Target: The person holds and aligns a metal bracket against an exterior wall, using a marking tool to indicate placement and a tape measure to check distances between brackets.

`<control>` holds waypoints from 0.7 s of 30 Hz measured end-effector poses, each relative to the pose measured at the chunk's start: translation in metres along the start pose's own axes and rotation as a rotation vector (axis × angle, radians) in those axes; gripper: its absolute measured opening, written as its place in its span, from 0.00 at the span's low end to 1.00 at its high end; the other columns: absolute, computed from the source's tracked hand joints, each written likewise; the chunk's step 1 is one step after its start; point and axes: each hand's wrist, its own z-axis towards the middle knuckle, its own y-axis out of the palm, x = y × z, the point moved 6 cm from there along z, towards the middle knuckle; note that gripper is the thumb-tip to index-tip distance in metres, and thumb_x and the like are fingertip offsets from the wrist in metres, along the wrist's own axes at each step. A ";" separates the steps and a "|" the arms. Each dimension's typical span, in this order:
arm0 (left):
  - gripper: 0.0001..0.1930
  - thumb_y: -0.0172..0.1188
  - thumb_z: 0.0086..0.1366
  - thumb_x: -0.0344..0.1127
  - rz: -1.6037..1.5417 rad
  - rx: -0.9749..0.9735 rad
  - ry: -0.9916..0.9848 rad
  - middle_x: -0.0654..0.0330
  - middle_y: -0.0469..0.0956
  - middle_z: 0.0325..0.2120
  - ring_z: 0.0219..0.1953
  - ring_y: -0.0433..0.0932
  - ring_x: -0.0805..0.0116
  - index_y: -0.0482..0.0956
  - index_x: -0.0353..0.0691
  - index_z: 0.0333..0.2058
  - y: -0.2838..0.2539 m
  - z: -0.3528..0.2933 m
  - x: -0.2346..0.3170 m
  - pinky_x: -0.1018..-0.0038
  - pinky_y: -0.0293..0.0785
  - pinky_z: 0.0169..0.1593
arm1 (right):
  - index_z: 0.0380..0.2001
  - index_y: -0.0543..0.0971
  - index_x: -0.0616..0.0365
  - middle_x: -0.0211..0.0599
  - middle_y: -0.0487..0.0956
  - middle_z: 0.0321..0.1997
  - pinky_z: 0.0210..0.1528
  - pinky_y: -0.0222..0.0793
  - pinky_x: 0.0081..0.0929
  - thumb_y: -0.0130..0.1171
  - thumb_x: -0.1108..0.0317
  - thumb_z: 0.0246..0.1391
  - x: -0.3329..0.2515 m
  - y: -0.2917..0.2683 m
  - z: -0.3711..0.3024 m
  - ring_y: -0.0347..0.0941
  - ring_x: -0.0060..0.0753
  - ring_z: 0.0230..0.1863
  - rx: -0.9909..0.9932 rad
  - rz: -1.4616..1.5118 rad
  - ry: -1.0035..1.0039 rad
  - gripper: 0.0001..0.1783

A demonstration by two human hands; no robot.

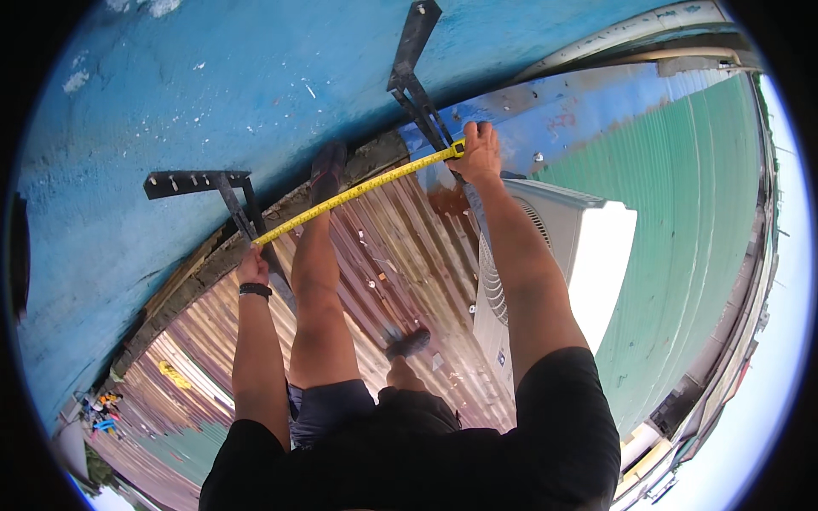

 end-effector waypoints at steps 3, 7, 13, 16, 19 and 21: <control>0.05 0.66 0.67 0.34 0.018 -0.014 0.031 0.65 0.77 0.23 0.16 0.64 0.81 0.80 0.42 0.37 -0.005 0.012 0.000 0.85 0.59 0.17 | 0.48 0.68 0.49 0.45 0.67 0.52 0.57 0.66 0.48 0.83 0.60 0.28 -0.004 -0.001 0.001 0.65 0.55 0.56 0.029 0.020 -0.038 0.43; 0.06 0.65 0.67 0.34 0.059 -0.149 0.032 0.63 0.78 0.26 0.19 0.65 0.81 0.80 0.41 0.40 -0.017 0.021 0.006 0.85 0.59 0.18 | 0.47 0.68 0.49 0.47 0.67 0.51 0.56 0.66 0.49 0.83 0.60 0.28 -0.004 0.012 0.003 0.65 0.57 0.54 0.076 0.087 -0.161 0.42; 0.05 0.66 0.67 0.33 0.045 -0.116 -0.047 0.61 0.80 0.28 0.20 0.65 0.83 0.77 0.42 0.37 0.010 0.003 -0.002 0.86 0.58 0.18 | 0.46 0.68 0.49 0.46 0.68 0.51 0.56 0.66 0.49 0.83 0.59 0.30 0.012 0.005 -0.008 0.66 0.55 0.55 0.058 0.003 -0.059 0.41; 0.04 0.64 0.68 0.32 -0.027 -0.131 -0.017 0.61 0.80 0.29 0.19 0.64 0.83 0.77 0.42 0.37 -0.024 0.015 0.008 0.86 0.58 0.18 | 0.47 0.68 0.49 0.46 0.68 0.51 0.56 0.66 0.48 0.82 0.59 0.32 -0.026 0.009 -0.001 0.66 0.54 0.55 0.072 -0.016 -0.129 0.40; 0.03 0.64 0.67 0.30 -0.106 -0.144 0.025 0.61 0.79 0.28 0.18 0.64 0.82 0.78 0.42 0.37 -0.022 -0.017 0.005 0.85 0.57 0.17 | 0.46 0.69 0.52 0.47 0.69 0.50 0.56 0.66 0.48 0.82 0.59 0.33 -0.022 0.009 -0.012 0.67 0.55 0.54 0.089 -0.029 -0.154 0.38; 0.04 0.65 0.66 0.32 -0.044 -0.119 0.061 0.66 0.73 0.19 0.14 0.63 0.80 0.78 0.43 0.35 -0.027 -0.058 -0.008 0.83 0.57 0.15 | 0.43 0.70 0.55 0.46 0.70 0.48 0.53 0.67 0.48 0.81 0.60 0.36 -0.012 0.004 -0.040 0.68 0.57 0.52 0.126 0.069 -0.119 0.34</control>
